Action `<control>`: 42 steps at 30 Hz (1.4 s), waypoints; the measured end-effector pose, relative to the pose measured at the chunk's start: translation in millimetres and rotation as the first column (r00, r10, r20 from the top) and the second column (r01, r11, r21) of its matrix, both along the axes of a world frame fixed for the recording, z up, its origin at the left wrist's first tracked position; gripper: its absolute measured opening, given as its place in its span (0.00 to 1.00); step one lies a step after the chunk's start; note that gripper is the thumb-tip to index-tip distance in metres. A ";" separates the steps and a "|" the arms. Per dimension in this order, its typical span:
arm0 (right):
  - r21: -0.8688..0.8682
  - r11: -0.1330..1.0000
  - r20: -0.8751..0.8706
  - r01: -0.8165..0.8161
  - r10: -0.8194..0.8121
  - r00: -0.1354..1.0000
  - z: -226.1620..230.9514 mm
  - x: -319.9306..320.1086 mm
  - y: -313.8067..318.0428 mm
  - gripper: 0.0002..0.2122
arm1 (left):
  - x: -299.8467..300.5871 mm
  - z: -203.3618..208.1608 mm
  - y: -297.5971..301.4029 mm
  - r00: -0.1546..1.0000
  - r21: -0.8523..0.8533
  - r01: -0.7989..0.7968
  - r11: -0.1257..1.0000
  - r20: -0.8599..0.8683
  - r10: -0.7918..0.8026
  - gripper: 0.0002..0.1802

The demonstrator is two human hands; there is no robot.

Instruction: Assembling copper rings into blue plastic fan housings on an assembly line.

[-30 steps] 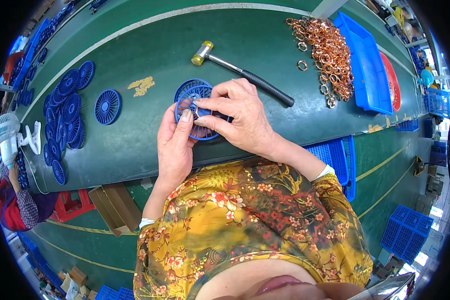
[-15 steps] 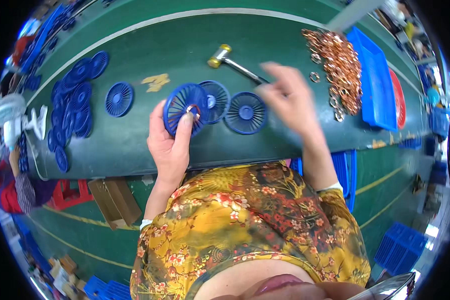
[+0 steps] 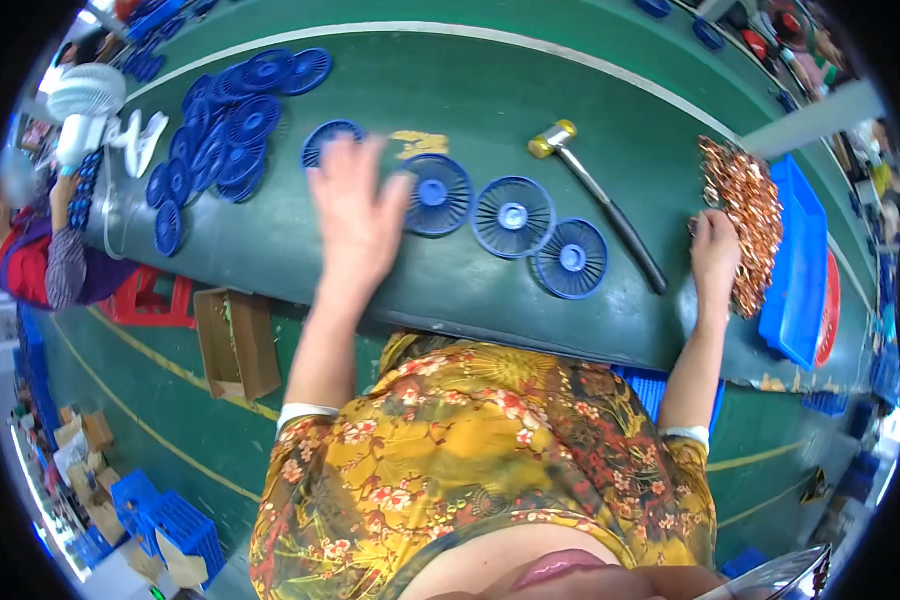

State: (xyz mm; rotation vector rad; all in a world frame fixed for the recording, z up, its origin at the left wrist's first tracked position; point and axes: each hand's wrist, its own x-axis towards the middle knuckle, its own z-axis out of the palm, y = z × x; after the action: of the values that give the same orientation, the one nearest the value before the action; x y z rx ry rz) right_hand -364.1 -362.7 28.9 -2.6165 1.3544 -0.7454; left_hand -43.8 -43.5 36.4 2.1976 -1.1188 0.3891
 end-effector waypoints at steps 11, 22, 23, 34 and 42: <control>0.128 0.978 0.260 -0.165 0.128 0.957 18.7 29.9 59.0 0.06 | 58.9 -3.6 10.0 0.920 0.046 -0.391 0.919 0.007 0.391 0.41; -0.276 0.831 0.365 -0.483 0.555 0.747 58.5 70.8 124.9 0.07 | -37.7 38.1 -17.2 0.927 -0.395 -0.186 0.900 -0.375 0.027 0.12; -0.292 0.799 0.359 -0.526 0.601 0.714 61.8 75.9 130.5 0.08 | -44.4 37.5 -20.8 0.890 -0.454 -0.123 0.883 -0.444 -0.104 0.14; -0.354 0.662 0.403 -0.661 0.746 0.531 64.5 125.7 166.2 0.09 | -93.9 48.8 -37.3 0.314 -0.621 0.002 0.784 -0.744 -0.590 0.12; -0.061 0.829 0.472 -0.556 0.515 0.716 54.0 130.4 180.8 0.06 | -103.7 25.1 -38.9 0.360 -0.688 0.047 0.724 -0.665 -0.654 0.14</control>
State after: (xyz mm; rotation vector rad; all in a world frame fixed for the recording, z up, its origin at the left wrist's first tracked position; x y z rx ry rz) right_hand -233.7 -181.9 82.9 -2.3340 0.4357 -1.0837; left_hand -147.6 -82.4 61.4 1.1621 -0.6793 -0.5824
